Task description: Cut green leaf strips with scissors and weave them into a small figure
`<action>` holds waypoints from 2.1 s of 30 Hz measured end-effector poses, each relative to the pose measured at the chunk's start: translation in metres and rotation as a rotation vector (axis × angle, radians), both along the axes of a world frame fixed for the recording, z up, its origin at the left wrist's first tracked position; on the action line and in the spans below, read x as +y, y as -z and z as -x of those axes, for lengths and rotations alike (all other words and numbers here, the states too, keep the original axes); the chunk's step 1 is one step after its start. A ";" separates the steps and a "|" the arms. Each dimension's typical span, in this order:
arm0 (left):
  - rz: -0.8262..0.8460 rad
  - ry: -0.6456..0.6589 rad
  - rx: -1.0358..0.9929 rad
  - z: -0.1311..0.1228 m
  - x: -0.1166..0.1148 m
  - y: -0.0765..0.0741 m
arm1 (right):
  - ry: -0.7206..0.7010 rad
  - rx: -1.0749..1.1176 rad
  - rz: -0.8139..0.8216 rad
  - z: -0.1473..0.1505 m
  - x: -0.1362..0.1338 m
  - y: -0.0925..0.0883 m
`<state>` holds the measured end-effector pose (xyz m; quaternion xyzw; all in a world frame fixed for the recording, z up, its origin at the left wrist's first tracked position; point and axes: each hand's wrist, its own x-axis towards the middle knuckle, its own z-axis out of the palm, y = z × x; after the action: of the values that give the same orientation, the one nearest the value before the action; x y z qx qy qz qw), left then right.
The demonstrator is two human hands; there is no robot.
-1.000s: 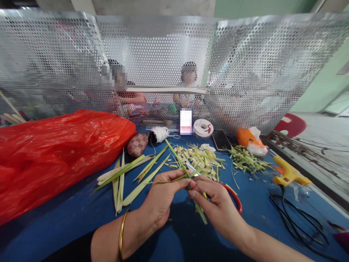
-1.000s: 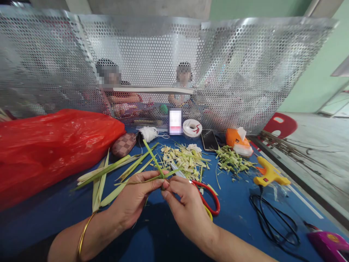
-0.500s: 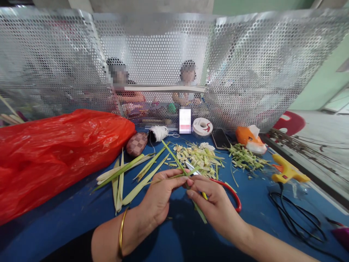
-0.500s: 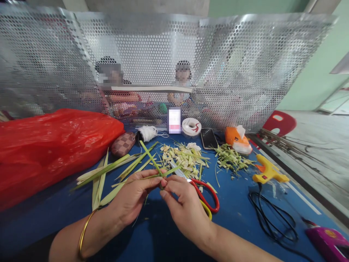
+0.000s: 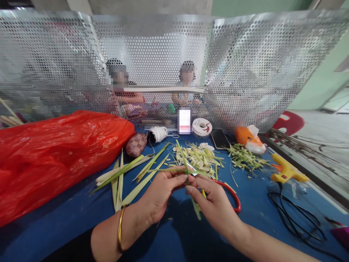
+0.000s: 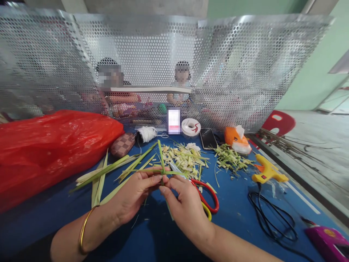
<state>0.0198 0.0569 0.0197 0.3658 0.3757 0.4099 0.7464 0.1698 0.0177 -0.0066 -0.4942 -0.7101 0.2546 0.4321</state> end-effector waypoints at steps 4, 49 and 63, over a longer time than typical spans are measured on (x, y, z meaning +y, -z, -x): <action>-0.054 -0.046 0.078 0.002 0.003 0.000 | 0.097 -0.193 -0.208 -0.014 0.001 -0.017; -0.060 0.071 0.249 0.002 0.004 0.012 | 0.050 0.160 0.283 -0.022 0.028 -0.009; -0.084 0.196 0.407 -0.005 -0.007 0.017 | 0.171 0.433 0.359 -0.011 0.024 0.003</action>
<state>0.0251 0.0499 0.0028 0.5065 0.4636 0.2686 0.6755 0.1803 0.0413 -0.0092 -0.5551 -0.5005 0.4385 0.4991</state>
